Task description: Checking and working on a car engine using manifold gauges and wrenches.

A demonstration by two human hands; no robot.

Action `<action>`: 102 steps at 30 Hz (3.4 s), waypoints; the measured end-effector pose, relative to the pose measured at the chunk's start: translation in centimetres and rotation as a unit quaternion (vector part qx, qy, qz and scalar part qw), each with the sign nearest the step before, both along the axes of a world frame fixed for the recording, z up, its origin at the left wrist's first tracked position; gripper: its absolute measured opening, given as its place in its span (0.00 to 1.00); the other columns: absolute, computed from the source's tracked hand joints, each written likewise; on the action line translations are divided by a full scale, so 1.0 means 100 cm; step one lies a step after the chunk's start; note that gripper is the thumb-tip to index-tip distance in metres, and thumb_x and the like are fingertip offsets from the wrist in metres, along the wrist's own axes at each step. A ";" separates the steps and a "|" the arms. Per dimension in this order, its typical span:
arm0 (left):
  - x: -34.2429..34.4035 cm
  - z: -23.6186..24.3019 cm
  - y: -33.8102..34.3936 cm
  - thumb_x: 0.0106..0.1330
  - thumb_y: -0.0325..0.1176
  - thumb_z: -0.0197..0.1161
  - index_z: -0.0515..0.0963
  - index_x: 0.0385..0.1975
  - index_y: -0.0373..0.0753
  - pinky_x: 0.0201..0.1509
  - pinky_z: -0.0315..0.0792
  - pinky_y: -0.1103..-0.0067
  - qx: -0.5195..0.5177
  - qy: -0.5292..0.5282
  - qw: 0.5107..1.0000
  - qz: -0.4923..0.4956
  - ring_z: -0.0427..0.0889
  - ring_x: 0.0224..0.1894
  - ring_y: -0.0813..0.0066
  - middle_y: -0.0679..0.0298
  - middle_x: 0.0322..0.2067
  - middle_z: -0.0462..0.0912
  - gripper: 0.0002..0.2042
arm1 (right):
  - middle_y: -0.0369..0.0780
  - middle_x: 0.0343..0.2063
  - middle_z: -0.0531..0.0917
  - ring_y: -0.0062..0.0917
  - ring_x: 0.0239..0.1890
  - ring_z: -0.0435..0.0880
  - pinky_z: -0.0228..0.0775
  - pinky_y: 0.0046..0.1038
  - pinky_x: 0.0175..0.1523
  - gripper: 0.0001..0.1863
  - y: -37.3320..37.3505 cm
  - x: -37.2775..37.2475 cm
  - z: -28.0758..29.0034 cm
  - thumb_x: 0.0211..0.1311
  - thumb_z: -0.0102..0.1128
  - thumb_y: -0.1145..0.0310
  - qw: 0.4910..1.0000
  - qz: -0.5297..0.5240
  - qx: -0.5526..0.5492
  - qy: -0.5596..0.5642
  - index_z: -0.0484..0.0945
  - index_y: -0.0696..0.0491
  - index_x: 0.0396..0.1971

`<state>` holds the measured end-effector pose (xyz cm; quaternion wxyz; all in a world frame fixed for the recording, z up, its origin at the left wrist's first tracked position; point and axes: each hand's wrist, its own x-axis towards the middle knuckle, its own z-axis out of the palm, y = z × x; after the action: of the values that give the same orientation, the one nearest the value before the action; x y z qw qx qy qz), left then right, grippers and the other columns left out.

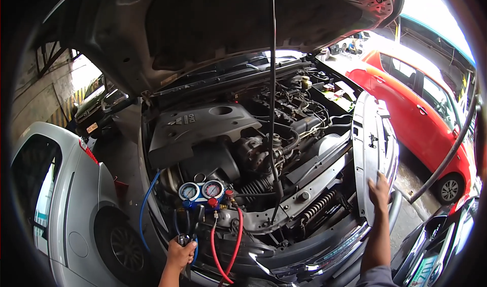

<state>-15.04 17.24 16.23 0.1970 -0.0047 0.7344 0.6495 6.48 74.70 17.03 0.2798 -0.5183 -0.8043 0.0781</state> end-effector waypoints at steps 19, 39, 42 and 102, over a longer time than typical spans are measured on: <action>0.005 0.003 -0.009 0.58 0.32 0.66 0.71 0.21 0.39 0.14 0.60 0.83 0.005 -0.009 0.999 -0.035 0.66 0.12 0.83 0.69 0.14 0.69 0.10 | 0.29 0.17 0.68 0.15 0.16 0.67 0.59 0.20 0.21 0.08 -0.029 0.060 0.006 0.57 0.57 0.72 0.790 0.184 -0.377 0.448 0.67 0.50 0.25; 0.002 0.007 -0.003 0.58 0.30 0.65 0.71 0.18 0.38 0.13 0.60 0.83 -0.024 -0.033 0.999 -0.015 0.68 0.11 0.82 0.68 0.12 0.70 0.11 | 0.34 0.19 0.75 0.17 0.21 0.70 0.63 0.24 0.26 0.13 -0.154 -0.304 0.101 0.62 0.57 0.63 0.676 0.391 -0.369 0.504 0.78 0.61 0.31; 0.001 0.005 0.000 0.58 0.31 0.65 0.71 0.21 0.38 0.14 0.62 0.83 -0.037 -0.041 0.998 0.000 0.67 0.11 0.81 0.67 0.12 0.69 0.10 | 0.40 0.27 0.80 0.24 0.30 0.78 0.70 0.27 0.35 0.13 -0.179 -0.363 0.102 0.64 0.54 0.67 0.654 0.379 -0.429 0.494 0.75 0.62 0.38; 0.105 -0.018 -0.032 0.68 0.44 0.56 0.72 0.39 0.43 0.55 0.69 0.72 0.447 -0.199 0.842 -0.226 0.75 0.47 0.69 0.64 0.36 0.79 0.12 | 0.57 0.43 0.79 0.47 0.49 0.78 0.69 0.40 0.53 0.30 -0.516 0.017 0.028 0.58 0.61 0.58 0.865 0.426 -0.264 0.026 0.65 0.63 0.54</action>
<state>-4.55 14.01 14.46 0.4614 0.1210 0.2895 0.8298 8.18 23.11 19.81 0.0927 -0.1776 -0.8887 0.4125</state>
